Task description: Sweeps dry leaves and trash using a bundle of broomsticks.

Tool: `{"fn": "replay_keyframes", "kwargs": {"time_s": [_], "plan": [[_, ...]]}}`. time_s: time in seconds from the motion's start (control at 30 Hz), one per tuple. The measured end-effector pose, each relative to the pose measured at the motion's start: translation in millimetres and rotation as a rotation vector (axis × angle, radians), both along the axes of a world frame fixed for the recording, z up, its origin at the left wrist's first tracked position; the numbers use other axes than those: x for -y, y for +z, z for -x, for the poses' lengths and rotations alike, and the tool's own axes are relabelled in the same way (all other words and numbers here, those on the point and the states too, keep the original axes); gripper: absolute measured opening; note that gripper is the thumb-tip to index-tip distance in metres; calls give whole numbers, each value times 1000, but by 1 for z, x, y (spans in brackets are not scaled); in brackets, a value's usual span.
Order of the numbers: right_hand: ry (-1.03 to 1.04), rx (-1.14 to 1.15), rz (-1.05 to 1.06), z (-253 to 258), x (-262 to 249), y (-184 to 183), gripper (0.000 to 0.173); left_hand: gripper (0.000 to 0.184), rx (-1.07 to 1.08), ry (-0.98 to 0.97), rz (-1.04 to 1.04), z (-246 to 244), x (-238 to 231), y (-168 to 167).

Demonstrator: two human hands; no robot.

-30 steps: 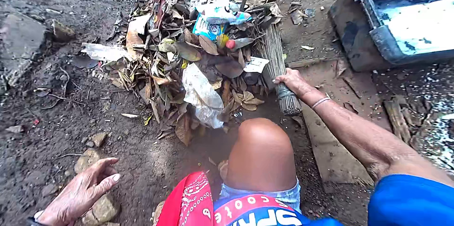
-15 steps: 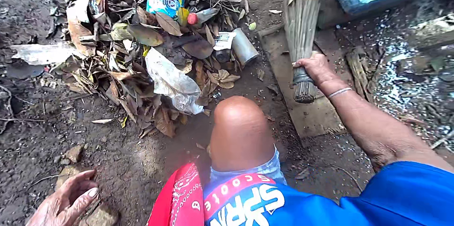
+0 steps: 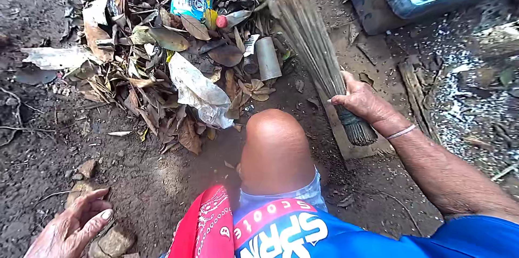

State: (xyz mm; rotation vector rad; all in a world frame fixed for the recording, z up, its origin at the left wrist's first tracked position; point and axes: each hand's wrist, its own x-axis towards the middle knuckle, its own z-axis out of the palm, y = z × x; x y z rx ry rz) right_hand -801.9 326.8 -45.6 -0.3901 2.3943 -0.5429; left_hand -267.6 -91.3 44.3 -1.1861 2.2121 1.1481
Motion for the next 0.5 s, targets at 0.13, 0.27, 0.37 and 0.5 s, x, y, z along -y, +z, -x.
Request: {"fn": "replay_keyframes", "kwargs": {"time_s": [0.13, 0.27, 0.37, 0.5], "plan": [[-64, -84, 180, 1, 5, 12, 75, 92, -163, 64, -79, 9, -8, 5], [-175, 72, 410, 1, 51, 34, 55, 87, -390, 19, -165, 41, -10, 13], [-326, 323, 617, 10, 86, 55, 27, 85, -415, -95, -173, 87, -12, 29], [-407, 674, 859, -3, 132, 101, 32, 76, -383, -124, -137, 169, -18, 54]]}}
